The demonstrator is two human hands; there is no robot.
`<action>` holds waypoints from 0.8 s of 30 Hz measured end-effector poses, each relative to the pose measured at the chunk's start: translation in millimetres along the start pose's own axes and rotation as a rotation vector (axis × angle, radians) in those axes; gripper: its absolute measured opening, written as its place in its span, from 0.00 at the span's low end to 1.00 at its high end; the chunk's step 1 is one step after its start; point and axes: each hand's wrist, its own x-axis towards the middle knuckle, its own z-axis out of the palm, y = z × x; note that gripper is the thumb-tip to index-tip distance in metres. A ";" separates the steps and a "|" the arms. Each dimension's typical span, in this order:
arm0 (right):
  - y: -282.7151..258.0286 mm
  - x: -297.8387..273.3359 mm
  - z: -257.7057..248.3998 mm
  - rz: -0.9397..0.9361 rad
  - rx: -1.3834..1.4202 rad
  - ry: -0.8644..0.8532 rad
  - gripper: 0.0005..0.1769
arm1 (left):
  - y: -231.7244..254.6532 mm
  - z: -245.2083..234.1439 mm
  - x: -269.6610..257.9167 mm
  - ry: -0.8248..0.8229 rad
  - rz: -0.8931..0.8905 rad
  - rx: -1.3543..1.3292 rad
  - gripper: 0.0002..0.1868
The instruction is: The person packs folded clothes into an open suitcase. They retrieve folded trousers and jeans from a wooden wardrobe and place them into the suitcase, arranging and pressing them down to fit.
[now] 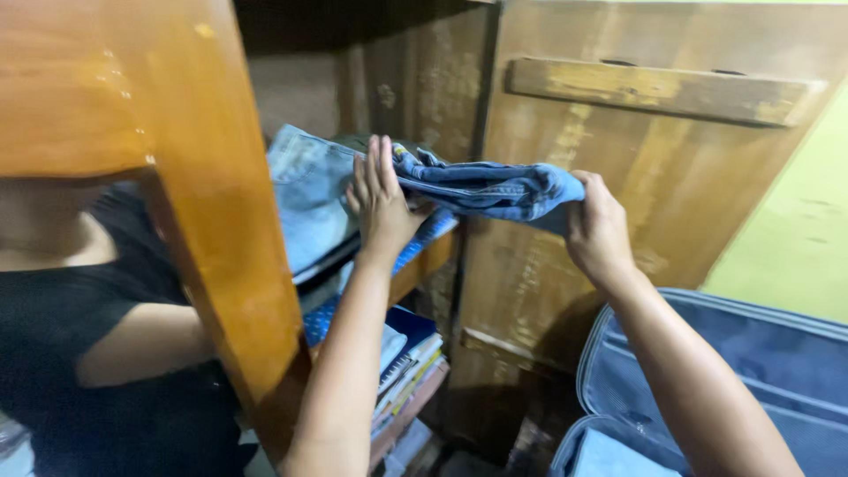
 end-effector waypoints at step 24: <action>163.3 -551.5 -369.4 0.864 0.141 -0.538 0.27 | 298.7 125.0 -443.1 -0.954 0.609 -0.457 0.17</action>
